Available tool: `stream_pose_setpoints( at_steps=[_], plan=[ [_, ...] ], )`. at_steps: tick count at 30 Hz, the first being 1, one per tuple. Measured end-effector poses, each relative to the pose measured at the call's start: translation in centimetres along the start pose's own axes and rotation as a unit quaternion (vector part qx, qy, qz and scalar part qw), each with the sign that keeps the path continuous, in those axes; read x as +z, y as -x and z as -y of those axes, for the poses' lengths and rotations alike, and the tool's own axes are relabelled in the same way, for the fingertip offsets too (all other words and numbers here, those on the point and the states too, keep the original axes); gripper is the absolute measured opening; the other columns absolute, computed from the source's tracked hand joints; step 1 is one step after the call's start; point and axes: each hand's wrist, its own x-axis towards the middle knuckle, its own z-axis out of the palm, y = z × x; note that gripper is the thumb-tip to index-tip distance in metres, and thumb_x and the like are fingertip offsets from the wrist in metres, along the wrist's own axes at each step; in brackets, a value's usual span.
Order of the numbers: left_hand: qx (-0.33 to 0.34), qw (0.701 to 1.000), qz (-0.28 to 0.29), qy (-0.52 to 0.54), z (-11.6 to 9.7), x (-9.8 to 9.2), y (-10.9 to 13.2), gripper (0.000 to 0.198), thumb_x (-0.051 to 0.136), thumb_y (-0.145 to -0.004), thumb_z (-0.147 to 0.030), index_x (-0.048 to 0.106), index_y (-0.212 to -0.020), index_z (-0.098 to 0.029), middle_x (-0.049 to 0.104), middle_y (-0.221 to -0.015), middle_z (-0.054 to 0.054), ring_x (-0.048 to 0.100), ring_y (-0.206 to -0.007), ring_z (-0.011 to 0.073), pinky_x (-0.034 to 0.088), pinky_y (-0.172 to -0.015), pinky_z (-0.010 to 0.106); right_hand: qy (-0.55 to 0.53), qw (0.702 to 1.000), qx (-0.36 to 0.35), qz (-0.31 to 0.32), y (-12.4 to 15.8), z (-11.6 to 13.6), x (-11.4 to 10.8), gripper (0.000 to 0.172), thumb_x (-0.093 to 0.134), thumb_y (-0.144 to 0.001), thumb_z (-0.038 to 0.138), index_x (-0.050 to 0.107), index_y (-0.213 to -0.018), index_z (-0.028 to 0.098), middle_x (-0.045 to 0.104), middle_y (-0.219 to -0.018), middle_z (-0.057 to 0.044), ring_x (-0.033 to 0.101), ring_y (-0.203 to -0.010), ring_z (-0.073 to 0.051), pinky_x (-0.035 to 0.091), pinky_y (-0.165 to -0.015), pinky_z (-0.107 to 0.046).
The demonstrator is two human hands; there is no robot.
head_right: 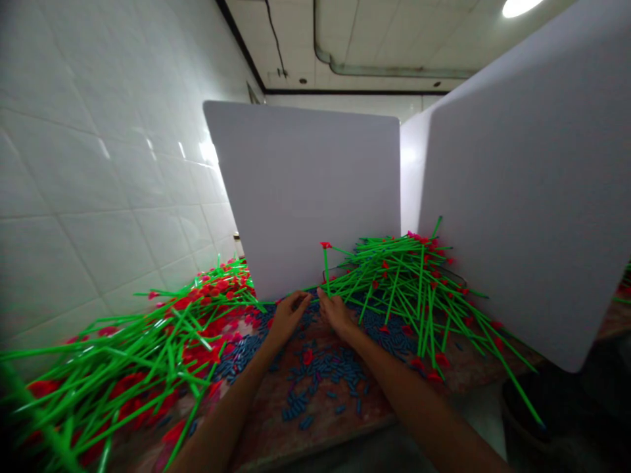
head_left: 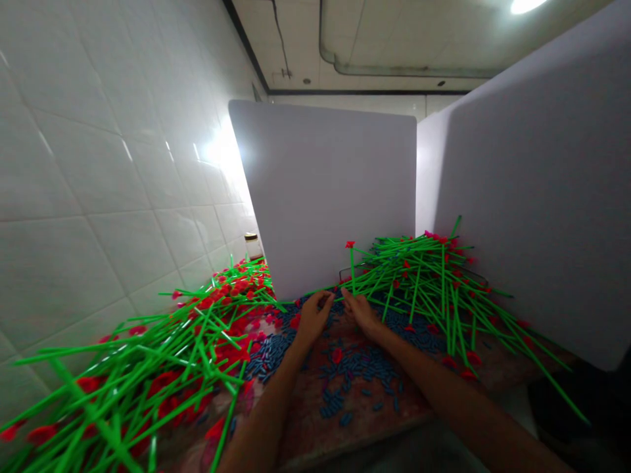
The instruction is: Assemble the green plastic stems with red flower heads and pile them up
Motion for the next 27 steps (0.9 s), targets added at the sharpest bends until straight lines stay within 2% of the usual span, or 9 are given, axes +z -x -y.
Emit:
stream_pose_setpoints(
  at_steps=[3,6,10,17,20,23,27],
  plan=[
    [-0.005,0.999,0.025,-0.033,1.6,0.2,0.1,0.032,0.045,-0.085,-0.041,0.064,-0.087,-0.016,0.066,-0.079,0.003,0.057,-0.072,0.0153,0.044,-0.068,0.026,-0.021,1.000,0.003,-0.024,0.3,0.0,0.2,0.052,0.046,-0.075,0.068,0.032,-0.055,0.022,0.023,-0.039,0.008,0.024,-0.034,-0.007,0.020,-0.038,-0.023],
    [-0.013,0.998,0.044,-0.051,2.9,0.3,0.2,0.029,0.046,-0.084,-0.038,0.065,-0.084,-0.016,0.064,-0.073,0.002,0.057,-0.068,0.0148,0.041,-0.064,0.024,-0.043,0.999,-0.001,-0.008,0.6,0.2,0.2,0.049,0.049,-0.076,0.063,0.030,-0.056,0.022,0.023,-0.038,0.009,0.021,-0.032,-0.006,0.018,-0.036,-0.022],
    [-0.013,0.997,0.054,-0.054,3.5,0.5,0.3,0.030,0.046,-0.084,-0.039,0.065,-0.084,-0.016,0.064,-0.072,0.002,0.055,-0.065,0.0144,0.039,-0.061,0.023,-0.061,0.998,0.015,0.010,0.6,0.0,0.0,0.045,0.046,-0.078,0.060,0.030,-0.058,0.023,0.021,-0.037,0.010,0.020,-0.029,-0.006,0.016,-0.034,-0.022],
    [-0.011,0.996,0.064,-0.069,2.7,0.4,0.5,0.037,0.036,-0.087,-0.041,0.064,-0.083,-0.017,0.062,-0.071,0.002,0.055,-0.067,0.0158,0.038,-0.063,0.024,-0.032,0.999,-0.002,0.038,0.4,-0.4,0.0,0.046,0.046,-0.078,0.060,0.031,-0.056,0.023,0.023,-0.036,0.010,0.020,-0.029,-0.006,0.016,-0.034,-0.022],
    [-0.034,0.994,0.076,-0.077,1.7,0.0,0.8,0.037,0.029,-0.088,-0.033,0.064,-0.090,-0.019,0.063,-0.073,0.002,0.056,-0.069,0.0167,0.039,-0.063,0.025,-0.036,0.999,0.003,0.040,0.6,-0.2,0.2,0.048,0.048,-0.077,0.062,0.031,-0.056,0.023,0.023,-0.036,0.010,0.021,-0.029,-0.006,0.017,-0.034,-0.021],
    [-0.027,0.992,0.090,-0.083,0.7,-0.7,1.0,0.035,0.030,-0.082,-0.024,0.061,-0.100,-0.022,0.064,-0.076,0.000,0.057,-0.072,0.0165,0.039,-0.064,0.025,-0.058,0.997,0.018,0.038,0.5,0.1,0.3,0.048,0.049,-0.076,0.062,0.029,-0.056,0.023,0.023,-0.035,0.010,0.021,-0.030,-0.006,0.017,-0.035,-0.022],
    [-0.008,0.992,0.065,-0.112,0.0,-1.4,0.9,0.035,0.031,-0.078,-0.020,0.057,-0.101,-0.023,0.063,-0.078,-0.001,0.059,-0.074,0.0168,0.041,-0.068,0.026,-0.088,0.994,0.054,0.032,0.1,0.4,0.0,0.051,0.055,-0.071,0.063,0.028,-0.057,0.022,0.023,-0.038,0.011,0.020,-0.032,-0.005,0.017,-0.036,-0.020]
  ],
)
